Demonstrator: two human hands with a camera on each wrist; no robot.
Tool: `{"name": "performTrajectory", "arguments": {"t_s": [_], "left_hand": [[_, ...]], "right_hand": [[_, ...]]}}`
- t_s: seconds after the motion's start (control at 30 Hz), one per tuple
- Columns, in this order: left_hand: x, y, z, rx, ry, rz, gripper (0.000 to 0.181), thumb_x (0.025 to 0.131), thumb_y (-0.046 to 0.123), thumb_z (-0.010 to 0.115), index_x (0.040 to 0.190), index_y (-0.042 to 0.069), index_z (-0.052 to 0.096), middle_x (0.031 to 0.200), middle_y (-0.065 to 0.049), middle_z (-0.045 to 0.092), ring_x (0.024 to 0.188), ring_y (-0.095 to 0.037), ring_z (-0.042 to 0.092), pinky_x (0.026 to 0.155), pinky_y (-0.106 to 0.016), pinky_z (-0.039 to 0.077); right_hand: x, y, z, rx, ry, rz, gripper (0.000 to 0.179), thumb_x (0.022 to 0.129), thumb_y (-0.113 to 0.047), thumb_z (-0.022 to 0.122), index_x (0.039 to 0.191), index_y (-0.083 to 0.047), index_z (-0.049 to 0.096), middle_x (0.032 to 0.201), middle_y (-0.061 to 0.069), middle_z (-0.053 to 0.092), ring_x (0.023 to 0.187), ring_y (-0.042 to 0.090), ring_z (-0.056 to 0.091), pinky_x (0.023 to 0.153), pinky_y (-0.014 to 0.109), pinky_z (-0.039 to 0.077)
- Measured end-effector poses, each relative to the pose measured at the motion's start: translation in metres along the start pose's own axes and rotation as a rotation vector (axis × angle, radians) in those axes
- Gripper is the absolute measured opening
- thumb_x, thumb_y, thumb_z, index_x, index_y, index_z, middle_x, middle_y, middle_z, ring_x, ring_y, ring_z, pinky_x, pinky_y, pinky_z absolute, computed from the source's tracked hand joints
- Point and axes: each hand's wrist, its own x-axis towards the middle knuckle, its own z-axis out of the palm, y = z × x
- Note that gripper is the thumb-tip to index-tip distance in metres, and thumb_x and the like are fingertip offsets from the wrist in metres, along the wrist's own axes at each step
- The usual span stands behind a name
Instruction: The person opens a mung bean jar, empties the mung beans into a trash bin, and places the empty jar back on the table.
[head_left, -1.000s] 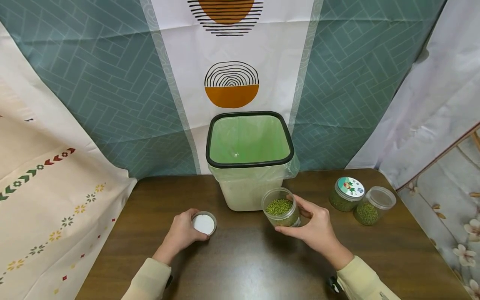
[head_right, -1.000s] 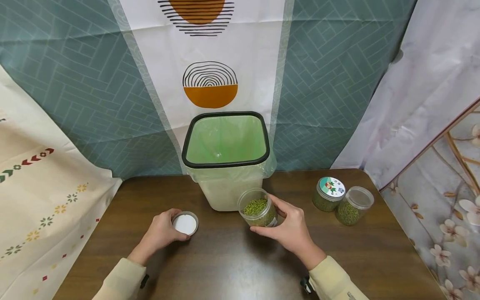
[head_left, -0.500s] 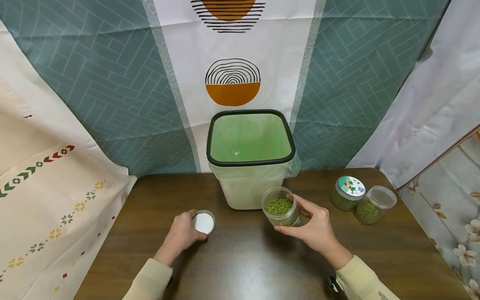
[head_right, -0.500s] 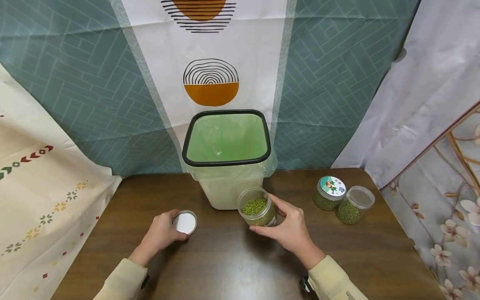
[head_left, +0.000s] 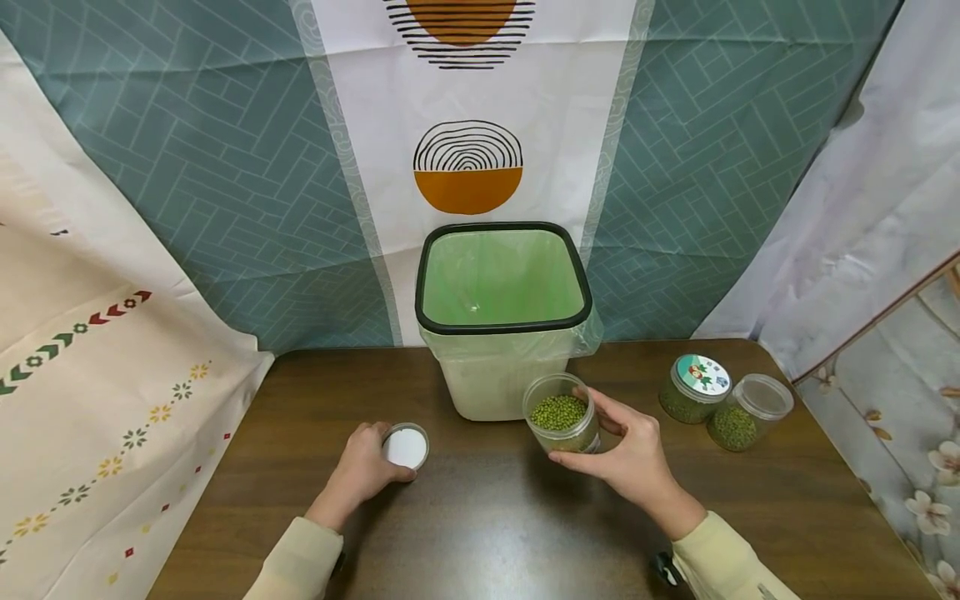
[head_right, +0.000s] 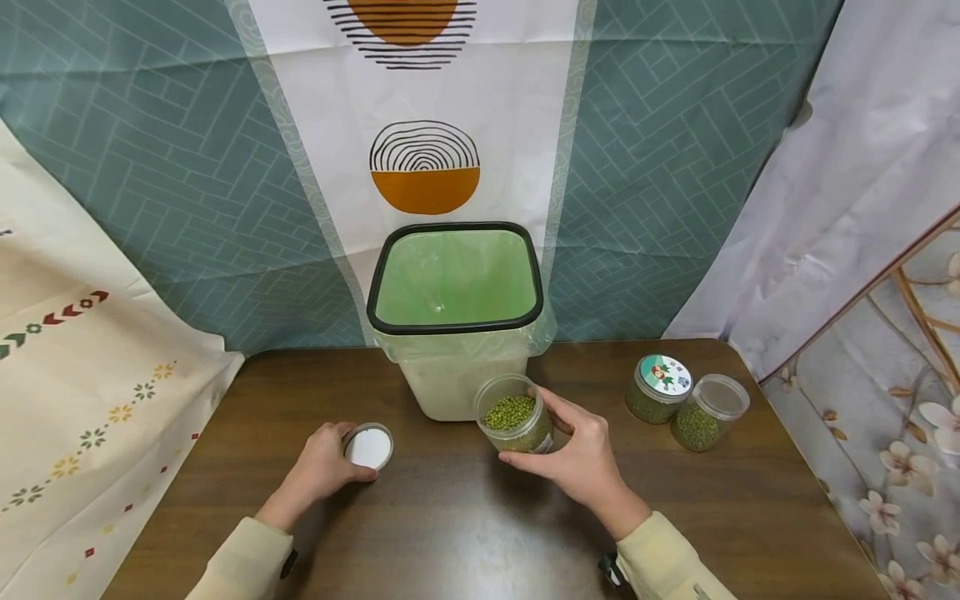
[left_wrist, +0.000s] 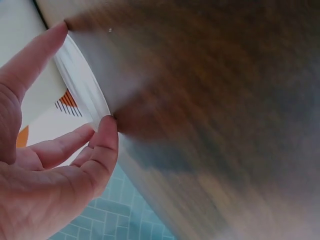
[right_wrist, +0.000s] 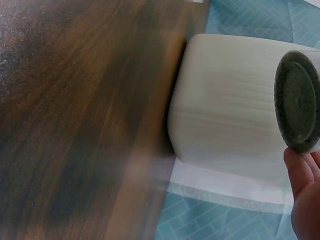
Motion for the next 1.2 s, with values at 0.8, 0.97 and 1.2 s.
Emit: {"name": "performTrajectory", "arguments": {"t_s": [0.8,0.97,1.2], "left_hand": [[-0.005,0.011,-0.021,-0.010,0.052,0.013,0.084,0.059,0.041,0.086,0.122,-0.005,0.054,0.114,-0.021,0.059,0.107,-0.036,0.054,0.088,-0.048,0.048],[0.000,0.024,-0.048,-0.016,0.134,0.037,0.071,0.075,0.034,0.075,0.128,-0.006,0.049,0.119,-0.026,0.056,0.111,-0.040,0.054,0.090,-0.051,0.048],[0.013,0.059,-0.108,-0.043,0.280,0.144,0.052,0.084,0.028,0.067,0.124,-0.002,0.054,0.113,-0.020,0.062,0.103,-0.034,0.059,0.084,-0.048,0.050]], "right_hand": [[0.001,-0.016,-0.008,0.041,0.073,-0.143,0.083,0.045,-0.011,0.093,0.120,-0.001,0.061,0.112,0.016,0.067,0.102,0.022,0.066,0.081,0.012,0.051],[0.003,-0.023,-0.013,0.054,0.098,-0.209,0.084,0.041,-0.007,0.093,0.118,0.002,0.062,0.108,0.020,0.067,0.099,0.016,0.067,0.080,0.011,0.051],[0.008,-0.037,-0.025,0.109,0.143,-0.285,0.084,0.037,0.002,0.092,0.115,0.008,0.061,0.107,0.023,0.066,0.096,0.012,0.067,0.077,0.012,0.052]]}}
